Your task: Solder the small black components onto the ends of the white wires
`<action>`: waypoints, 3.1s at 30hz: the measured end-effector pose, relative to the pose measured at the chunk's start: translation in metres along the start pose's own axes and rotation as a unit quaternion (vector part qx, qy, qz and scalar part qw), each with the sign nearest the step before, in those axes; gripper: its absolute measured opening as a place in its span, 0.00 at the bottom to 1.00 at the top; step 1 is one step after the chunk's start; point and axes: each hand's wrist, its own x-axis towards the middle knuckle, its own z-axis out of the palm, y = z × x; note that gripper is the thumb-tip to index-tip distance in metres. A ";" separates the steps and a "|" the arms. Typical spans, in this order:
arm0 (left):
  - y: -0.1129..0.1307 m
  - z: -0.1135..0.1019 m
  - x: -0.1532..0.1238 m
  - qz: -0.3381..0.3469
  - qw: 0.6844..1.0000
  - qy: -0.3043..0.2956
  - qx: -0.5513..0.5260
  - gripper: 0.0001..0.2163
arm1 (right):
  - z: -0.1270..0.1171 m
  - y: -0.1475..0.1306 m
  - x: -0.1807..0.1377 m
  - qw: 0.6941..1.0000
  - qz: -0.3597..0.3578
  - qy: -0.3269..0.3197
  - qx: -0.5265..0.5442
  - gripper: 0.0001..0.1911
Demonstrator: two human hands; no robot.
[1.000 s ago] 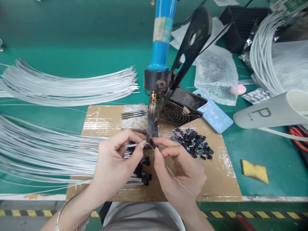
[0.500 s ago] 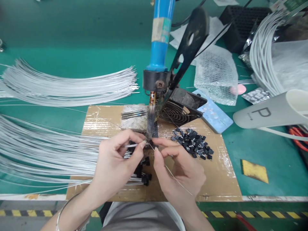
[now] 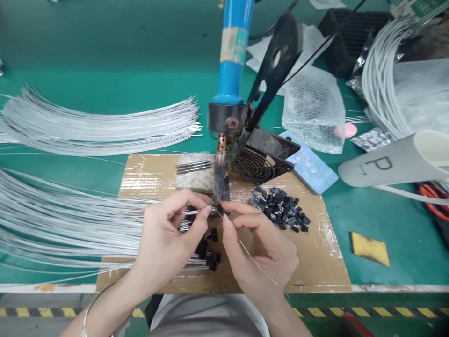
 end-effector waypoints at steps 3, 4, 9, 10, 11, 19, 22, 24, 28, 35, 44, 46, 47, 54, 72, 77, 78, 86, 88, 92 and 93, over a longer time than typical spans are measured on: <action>0.001 0.002 0.001 0.003 1.000 0.005 -0.003 0.06 | 0.000 0.000 -0.002 1.000 -0.006 -0.002 0.005 0.11; 0.001 0.002 0.001 0.002 1.000 0.006 -0.003 0.06 | 0.000 0.000 -0.002 1.000 -0.006 -0.001 0.007 0.11; 0.000 0.000 0.001 0.003 1.000 0.006 0.003 0.06 | -0.001 0.001 -0.003 1.000 -0.009 -0.002 0.009 0.11; -0.001 -0.001 0.000 0.002 1.000 0.007 0.005 0.06 | -0.001 0.001 -0.002 1.000 -0.012 -0.004 0.007 0.11; -0.001 -0.001 0.000 0.002 1.000 0.008 0.007 0.06 | -0.001 0.001 -0.002 1.000 -0.016 -0.005 0.005 0.11; -0.002 0.001 0.001 -0.010 1.000 0.004 0.013 0.05 | 0.001 0.000 0.001 0.999 -0.028 -0.003 -0.041 0.09; -0.001 0.000 0.002 -0.009 1.000 0.004 0.005 0.05 | 0.002 -0.001 0.002 0.997 -0.042 0.003 -0.058 0.09; 0.000 0.000 0.002 -0.005 1.000 0.000 -0.002 0.06 | 0.003 -0.002 0.002 0.996 -0.052 0.008 -0.065 0.09; 0.003 0.000 0.001 -0.006 1.000 0.000 0.000 0.06 | 0.003 -0.002 0.002 0.995 -0.065 0.011 -0.078 0.09; 0.004 0.000 0.000 -0.005 1.000 0.004 -0.004 0.06 | 0.002 -0.004 0.005 0.990 -0.088 0.016 -0.106 0.08; 0.003 -0.001 -0.001 -0.002 1.000 0.000 -0.010 0.06 | 0.002 -0.004 0.003 0.992 -0.076 0.010 -0.098 0.09; 0.004 -0.001 0.000 -0.003 1.000 0.000 -0.011 0.06 | 0.002 -0.003 0.003 0.992 -0.074 0.008 -0.098 0.09; 0.004 0.000 0.000 -0.003 1.000 0.000 -0.011 0.06 | 0.003 -0.003 0.003 0.992 -0.073 0.009 -0.098 0.09; 0.003 0.001 0.000 -0.006 1.000 0.002 -0.006 0.06 | 0.004 -0.004 0.005 0.992 -0.081 0.016 -0.100 0.09; 0.003 0.000 -0.001 -0.015 1.000 0.000 0.010 0.06 | 0.002 -0.003 0.003 0.992 -0.083 0.014 -0.097 0.09; 0.003 0.000 -0.001 -0.014 1.000 0.003 0.005 0.06 | 0.003 -0.003 0.004 0.991 -0.088 0.020 -0.103 0.08; 0.003 0.001 -0.001 -0.012 1.000 0.002 0.001 0.06 | 0.003 -0.003 0.004 0.990 -0.088 0.019 -0.104 0.08; 0.003 0.001 -0.004 -0.009 1.000 0.008 0.005 0.06 | 0.004 -0.002 0.004 0.990 -0.092 0.020 -0.108 0.08; 0.002 0.001 -0.003 -0.007 1.000 0.008 0.009 0.06 | 0.004 -0.002 0.004 0.990 -0.094 0.020 -0.104 0.09; 0.002 0.000 -0.003 0.000 1.000 0.007 0.012 0.06 | 0.004 -0.002 0.003 0.992 -0.090 0.020 -0.086 0.10; 0.003 0.000 -0.002 0.001 1.000 0.005 0.011 0.06 | 0.004 -0.003 0.004 0.992 -0.088 0.020 -0.085 0.10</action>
